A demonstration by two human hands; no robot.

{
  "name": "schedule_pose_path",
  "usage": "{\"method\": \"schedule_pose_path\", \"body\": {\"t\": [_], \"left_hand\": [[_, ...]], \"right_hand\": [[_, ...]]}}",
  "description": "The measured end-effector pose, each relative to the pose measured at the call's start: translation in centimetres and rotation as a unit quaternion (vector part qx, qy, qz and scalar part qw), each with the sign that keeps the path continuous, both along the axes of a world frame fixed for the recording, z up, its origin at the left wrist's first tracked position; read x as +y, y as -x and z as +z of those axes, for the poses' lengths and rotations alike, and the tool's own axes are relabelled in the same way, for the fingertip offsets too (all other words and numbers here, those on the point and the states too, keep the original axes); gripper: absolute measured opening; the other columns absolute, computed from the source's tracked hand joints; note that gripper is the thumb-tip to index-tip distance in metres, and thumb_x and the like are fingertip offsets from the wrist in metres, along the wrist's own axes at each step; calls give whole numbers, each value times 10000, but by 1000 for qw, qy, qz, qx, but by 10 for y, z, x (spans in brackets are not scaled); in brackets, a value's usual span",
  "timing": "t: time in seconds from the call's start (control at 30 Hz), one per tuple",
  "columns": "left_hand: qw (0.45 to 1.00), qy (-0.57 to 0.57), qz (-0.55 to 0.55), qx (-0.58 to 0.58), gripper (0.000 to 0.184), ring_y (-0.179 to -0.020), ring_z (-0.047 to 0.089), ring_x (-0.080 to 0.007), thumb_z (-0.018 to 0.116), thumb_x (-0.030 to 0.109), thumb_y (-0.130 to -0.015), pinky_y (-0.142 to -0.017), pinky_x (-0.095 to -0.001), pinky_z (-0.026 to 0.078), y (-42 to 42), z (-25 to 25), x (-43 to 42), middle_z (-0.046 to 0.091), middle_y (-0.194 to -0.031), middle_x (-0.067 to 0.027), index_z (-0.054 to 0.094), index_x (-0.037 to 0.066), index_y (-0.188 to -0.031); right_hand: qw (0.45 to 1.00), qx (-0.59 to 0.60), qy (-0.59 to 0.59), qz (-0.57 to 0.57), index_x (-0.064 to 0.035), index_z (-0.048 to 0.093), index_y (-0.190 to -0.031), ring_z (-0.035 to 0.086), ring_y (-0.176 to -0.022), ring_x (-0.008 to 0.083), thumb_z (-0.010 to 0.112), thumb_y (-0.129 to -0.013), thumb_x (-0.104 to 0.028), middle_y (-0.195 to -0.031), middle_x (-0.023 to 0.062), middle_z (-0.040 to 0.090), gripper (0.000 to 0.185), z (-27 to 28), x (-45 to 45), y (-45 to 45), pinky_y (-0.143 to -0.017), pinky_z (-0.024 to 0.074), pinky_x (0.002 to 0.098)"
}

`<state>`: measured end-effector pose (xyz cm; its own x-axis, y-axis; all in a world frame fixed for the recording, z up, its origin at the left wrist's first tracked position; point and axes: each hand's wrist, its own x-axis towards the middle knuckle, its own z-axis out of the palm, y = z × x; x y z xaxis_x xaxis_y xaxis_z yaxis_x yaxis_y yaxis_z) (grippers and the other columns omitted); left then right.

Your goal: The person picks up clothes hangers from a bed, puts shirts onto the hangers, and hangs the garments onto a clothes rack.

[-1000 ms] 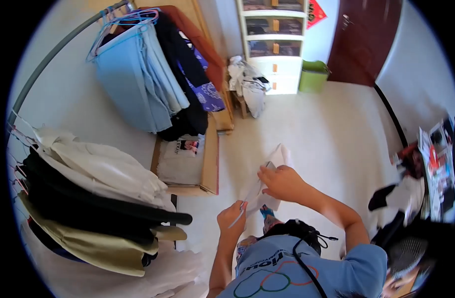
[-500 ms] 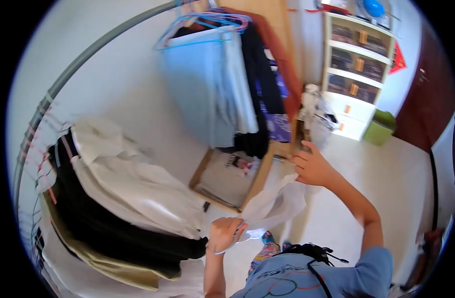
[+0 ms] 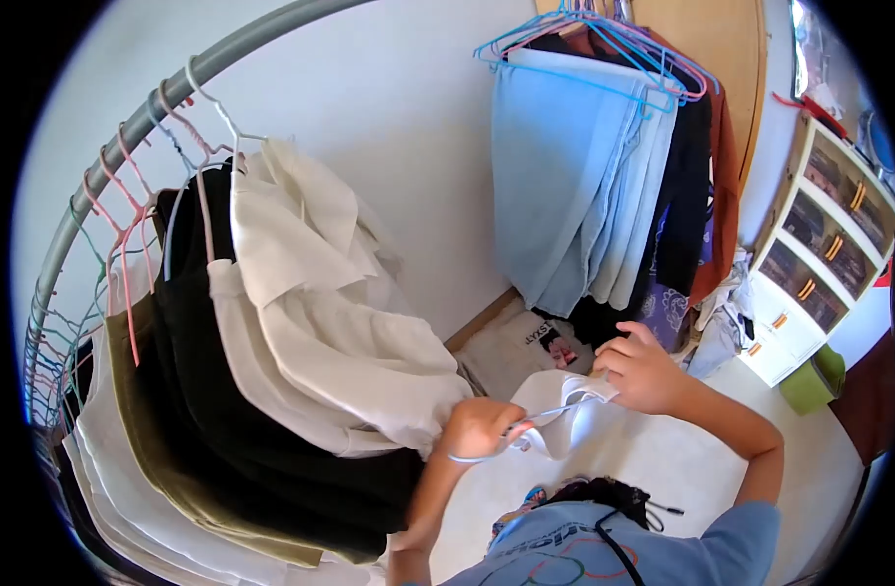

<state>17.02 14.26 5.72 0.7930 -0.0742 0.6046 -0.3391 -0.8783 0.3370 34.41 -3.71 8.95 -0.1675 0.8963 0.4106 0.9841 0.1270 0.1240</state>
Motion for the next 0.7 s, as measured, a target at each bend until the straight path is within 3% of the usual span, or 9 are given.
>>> {"method": "schedule_pose_path", "body": {"t": [0.2,0.27,0.3,0.47,0.57,0.67,0.7], "left_hand": [[994,-1,98,52,232,-503,516,-246,553,300,-707,-438,-335,398,-35,-16,-7,522,-560,-79,531,70,-721],[982,-45,174,51,246,-510,517,-252,544,312,-715,-441,-341,399,-47,-9,-10,517,-566,-83,517,70,-751],[977,-52,201,44,228,-513,510,-263,546,290,-715,-449,-347,394,-50,-3,-9,506,-570,-87,498,69,-747],[979,-18,202,32,210,-523,487,-268,531,268,-723,-463,-351,376,-69,7,15,483,-572,-96,468,69,-696],[982,-28,188,16,221,-518,466,-271,520,263,-729,-464,-353,363,-95,-1,19,467,-566,-98,445,62,-674],[980,-26,187,-55,277,-502,438,-276,508,303,-732,-454,-351,343,-125,-16,31,441,-555,-97,433,50,-646],[981,11,159,-107,305,-499,432,-269,504,329,-729,-450,-345,336,-137,-20,37,430,-549,-94,439,47,-634]], "right_hand": [[993,111,6,27,-32,542,-600,473,-756,167,606,-517,-111,-724,27,489,131,-20,18,-40,-801,333,367],[979,194,-54,20,-28,539,-606,481,-730,185,617,-528,-103,-725,44,491,133,-26,17,-62,-748,365,326],[969,237,-75,-8,2,533,-624,490,-712,214,613,-551,-95,-738,70,496,145,-22,11,-69,-665,391,290],[929,344,-82,-107,39,536,-671,506,-674,221,590,-632,-95,-756,93,510,150,-3,-36,-116,-579,397,271],[905,404,0,-136,33,544,-668,506,-660,209,580,-696,-141,-750,93,514,180,9,-56,-121,-591,398,267],[909,387,122,-92,40,536,-738,505,-740,242,566,-710,-155,-819,134,501,199,31,-78,-115,-635,402,292],[914,377,148,-8,42,532,-773,487,-797,259,560,-716,-158,-868,153,483,210,38,-86,-116,-680,391,305]]}}
